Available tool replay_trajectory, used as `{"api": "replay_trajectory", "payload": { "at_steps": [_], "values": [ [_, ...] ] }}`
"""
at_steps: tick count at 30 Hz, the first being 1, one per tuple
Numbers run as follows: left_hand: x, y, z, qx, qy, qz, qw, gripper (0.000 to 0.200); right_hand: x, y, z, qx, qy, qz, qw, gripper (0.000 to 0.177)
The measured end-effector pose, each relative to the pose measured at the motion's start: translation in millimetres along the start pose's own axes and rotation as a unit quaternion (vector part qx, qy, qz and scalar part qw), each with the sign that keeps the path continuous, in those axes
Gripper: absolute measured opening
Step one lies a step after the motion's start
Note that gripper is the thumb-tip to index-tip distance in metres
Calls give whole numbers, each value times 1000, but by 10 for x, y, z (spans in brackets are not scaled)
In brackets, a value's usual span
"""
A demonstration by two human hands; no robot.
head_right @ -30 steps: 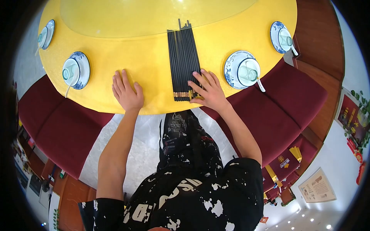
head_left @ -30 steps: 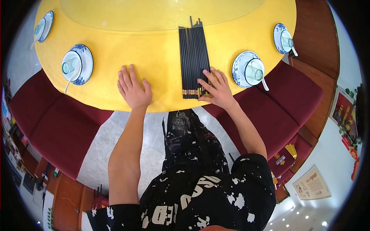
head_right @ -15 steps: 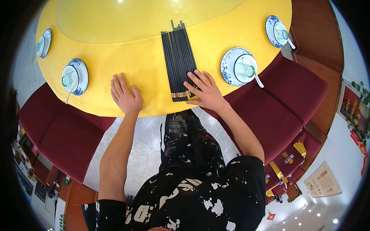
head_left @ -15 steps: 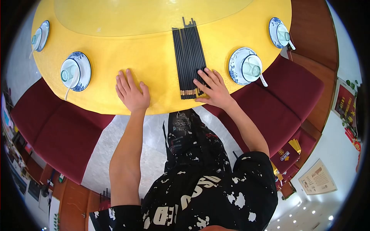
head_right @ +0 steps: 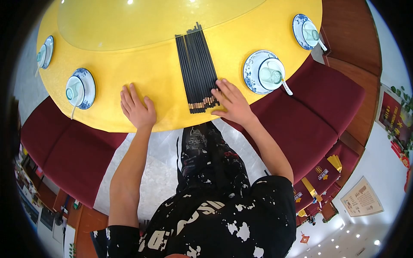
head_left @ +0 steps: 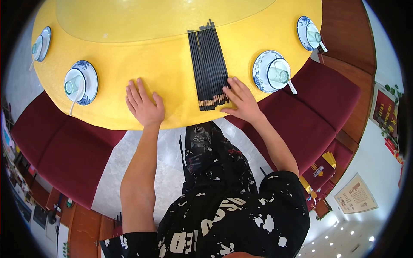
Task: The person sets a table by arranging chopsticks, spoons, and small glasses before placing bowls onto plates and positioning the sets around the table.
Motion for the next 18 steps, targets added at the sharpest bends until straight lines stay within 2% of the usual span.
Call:
{"api": "replay_trajectory", "payload": {
  "at_steps": [1,4,10,13,18],
  "values": [
    [2,-4,0,3,1,6,1000,67,-19,-5,27,5,-10,-12,1000,76],
    [-4,-6,-5,2,3,11,1000,67,38,-6,23,-17,-33,-49,998,77],
    [-24,-8,15,5,0,13,1000,65,40,-67,16,-39,-40,-36,998,74],
    [-21,-3,11,5,0,14,1000,65,-66,20,13,1,26,-39,999,73],
    [-18,-6,11,4,-2,11,1000,65,-93,49,32,-30,-23,-64,997,69]
  ]
}}
Point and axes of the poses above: each hand's wrist, its own y-axis towards the middle knuckle, its own x-axis out of the palm, z = x × y, the point moved 7 cm from there along y, towards the middle knuckle, and after that the axes turned 9 degrees about x, right-handed, at the moved point
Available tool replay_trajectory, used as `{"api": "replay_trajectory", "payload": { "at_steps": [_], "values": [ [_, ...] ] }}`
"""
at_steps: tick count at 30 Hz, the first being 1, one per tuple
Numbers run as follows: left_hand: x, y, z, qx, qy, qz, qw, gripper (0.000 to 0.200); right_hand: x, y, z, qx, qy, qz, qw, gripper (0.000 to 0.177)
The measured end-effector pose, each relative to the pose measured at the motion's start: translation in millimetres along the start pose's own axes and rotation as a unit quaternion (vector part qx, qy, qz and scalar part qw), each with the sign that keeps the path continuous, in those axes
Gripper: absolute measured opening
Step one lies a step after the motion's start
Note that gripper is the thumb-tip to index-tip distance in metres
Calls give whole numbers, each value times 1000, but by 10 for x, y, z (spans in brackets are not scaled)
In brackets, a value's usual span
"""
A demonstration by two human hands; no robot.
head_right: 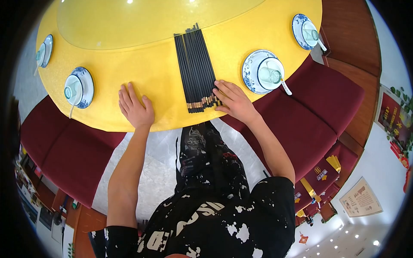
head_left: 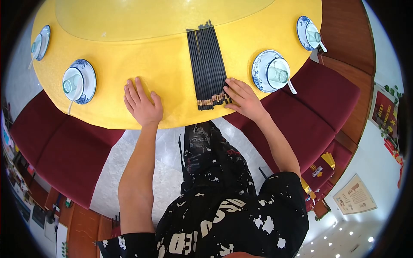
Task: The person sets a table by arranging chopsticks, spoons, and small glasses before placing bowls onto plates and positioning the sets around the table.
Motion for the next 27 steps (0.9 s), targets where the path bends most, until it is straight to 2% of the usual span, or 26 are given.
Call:
{"api": "replay_trajectory", "payload": {
  "at_steps": [7,10,13,19,22,25,27],
  "values": [
    [17,2,-19,-7,3,-11,1000,65,44,-82,10,-40,-7,34,999,58],
    [20,8,-21,-12,1,-16,1000,65,-25,9,-58,-4,20,22,1000,56],
    [14,6,-23,-14,1,-18,1000,65,39,12,-102,-47,-27,25,998,53],
    [16,-1,-31,-19,4,-18,1000,66,131,-102,-104,-92,-35,65,993,44],
    [7,10,-20,-20,7,-23,1000,67,118,-121,-119,-103,-38,66,992,49],
    [0,6,-20,-16,10,-21,1000,66,106,-85,-149,-71,4,49,996,71],
    [0,22,-29,-13,11,-16,1000,66,87,-26,-204,2,8,54,998,87]
  ]
}}
Point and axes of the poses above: each hand's wrist, its own y-axis towards the middle knuckle, its own x-axis out of the palm, z = x × y, the point moved 7 cm from there along y, towards the middle knuckle, and after that the axes turned 9 degrees about x, right-handed, at the moved point
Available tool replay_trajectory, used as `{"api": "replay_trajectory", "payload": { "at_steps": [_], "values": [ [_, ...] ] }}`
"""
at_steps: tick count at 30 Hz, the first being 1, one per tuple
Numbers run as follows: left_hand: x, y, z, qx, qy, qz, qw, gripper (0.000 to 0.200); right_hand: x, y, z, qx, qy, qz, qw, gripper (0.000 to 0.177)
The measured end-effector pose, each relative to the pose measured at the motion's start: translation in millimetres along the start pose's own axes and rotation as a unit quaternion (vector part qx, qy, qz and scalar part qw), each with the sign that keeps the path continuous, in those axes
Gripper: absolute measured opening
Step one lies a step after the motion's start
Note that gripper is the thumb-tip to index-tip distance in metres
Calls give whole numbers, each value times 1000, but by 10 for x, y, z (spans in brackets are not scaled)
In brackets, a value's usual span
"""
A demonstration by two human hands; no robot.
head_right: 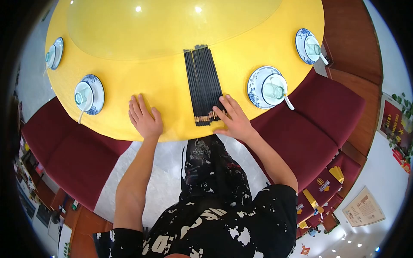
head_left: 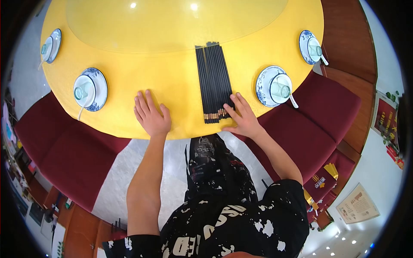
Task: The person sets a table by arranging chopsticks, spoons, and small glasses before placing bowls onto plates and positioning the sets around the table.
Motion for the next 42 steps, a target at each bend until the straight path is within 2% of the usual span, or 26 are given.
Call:
{"api": "replay_trajectory", "payload": {
  "at_steps": [2,5,9,16,19,25,39,42],
  "values": [
    [-13,-6,12,1,-6,1,1000,66,131,27,20,56,10,-14,998,103],
    [-30,-2,22,3,-1,-3,1000,66,302,139,-124,43,-42,-39,997,98],
    [-39,12,27,5,2,-4,1000,66,425,145,-150,54,-94,-26,994,95],
    [-57,-1,35,7,-1,-7,1000,67,341,268,-142,9,-38,35,999,81],
    [-50,5,22,3,-6,-16,1000,67,311,288,-171,12,-39,43,998,82],
    [-79,11,35,3,-11,-19,1000,68,345,324,-179,15,-75,-12,997,86],
    [-215,-94,186,34,14,12,999,67,93,82,-244,-23,-43,81,996,82],
    [-213,-87,163,40,13,22,999,67,144,15,-239,-29,-43,103,993,76]
  ]
}}
Point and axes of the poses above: each hand's wrist, its own y-axis towards the middle knuckle, its own x-axis out of the palm, z = x × y, the point moved 7 cm from there along y, towards the middle knuckle, and after that the axes turned 9 degrees about x, right-handed, at the moved point
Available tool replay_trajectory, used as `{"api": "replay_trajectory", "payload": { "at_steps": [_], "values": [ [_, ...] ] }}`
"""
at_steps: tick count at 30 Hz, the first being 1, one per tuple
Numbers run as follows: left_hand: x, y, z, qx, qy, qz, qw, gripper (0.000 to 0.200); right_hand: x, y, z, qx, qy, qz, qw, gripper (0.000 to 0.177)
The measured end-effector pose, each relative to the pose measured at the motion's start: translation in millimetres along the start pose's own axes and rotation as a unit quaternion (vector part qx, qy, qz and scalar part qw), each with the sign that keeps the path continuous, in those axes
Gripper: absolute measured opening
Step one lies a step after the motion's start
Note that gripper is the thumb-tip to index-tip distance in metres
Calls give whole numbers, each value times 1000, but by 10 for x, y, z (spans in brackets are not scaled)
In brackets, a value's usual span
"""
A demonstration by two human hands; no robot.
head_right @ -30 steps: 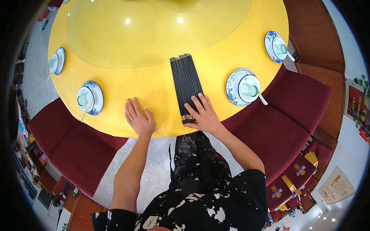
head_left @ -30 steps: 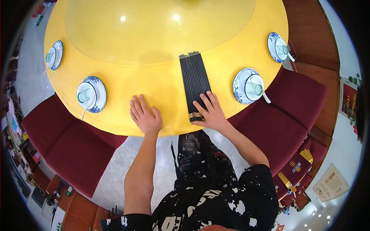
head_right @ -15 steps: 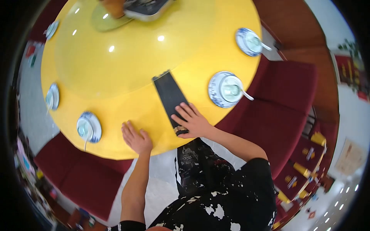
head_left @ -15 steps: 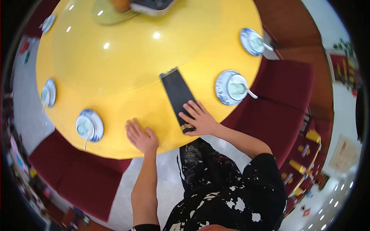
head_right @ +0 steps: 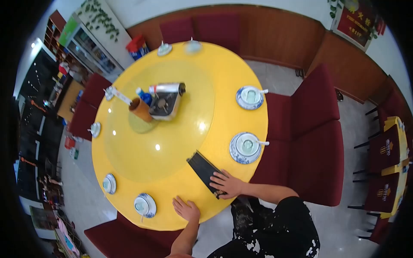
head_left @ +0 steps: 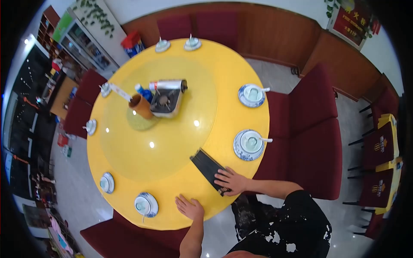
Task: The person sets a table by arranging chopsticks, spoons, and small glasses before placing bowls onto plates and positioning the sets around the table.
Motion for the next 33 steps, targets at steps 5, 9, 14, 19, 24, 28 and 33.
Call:
{"api": "replay_trajectory", "payload": {
  "at_steps": [5,9,14,19,24,28,33],
  "values": [
    [12,-93,-15,-4,-16,18,1000,67,-169,-138,-64,47,-16,61,997,69],
    [27,-125,-101,-23,-51,45,997,66,-577,-946,-264,224,101,230,942,56],
    [18,-192,-152,-27,-63,63,996,68,227,-3075,251,567,215,-34,794,38],
    [50,-291,-199,-21,-90,64,994,71,985,-4426,501,726,317,-252,556,42],
    [75,-253,-273,-24,-117,6,993,74,1008,-4397,325,694,360,-224,582,42],
    [193,-400,-340,31,-82,-55,995,74,1194,-4672,109,704,400,-216,546,42],
    [98,-985,-252,53,-51,-115,991,71,1312,-4789,-238,684,568,-182,420,46]
  ]
}}
Point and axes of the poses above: each hand's wrist, its own y-axis towards the middle knuckle, its own x-axis out of the palm, z = x × y, the point moved 7 cm from there along y, towards the middle knuckle, and after that the axes turned 9 degrees about x, right-handed, at the moved point
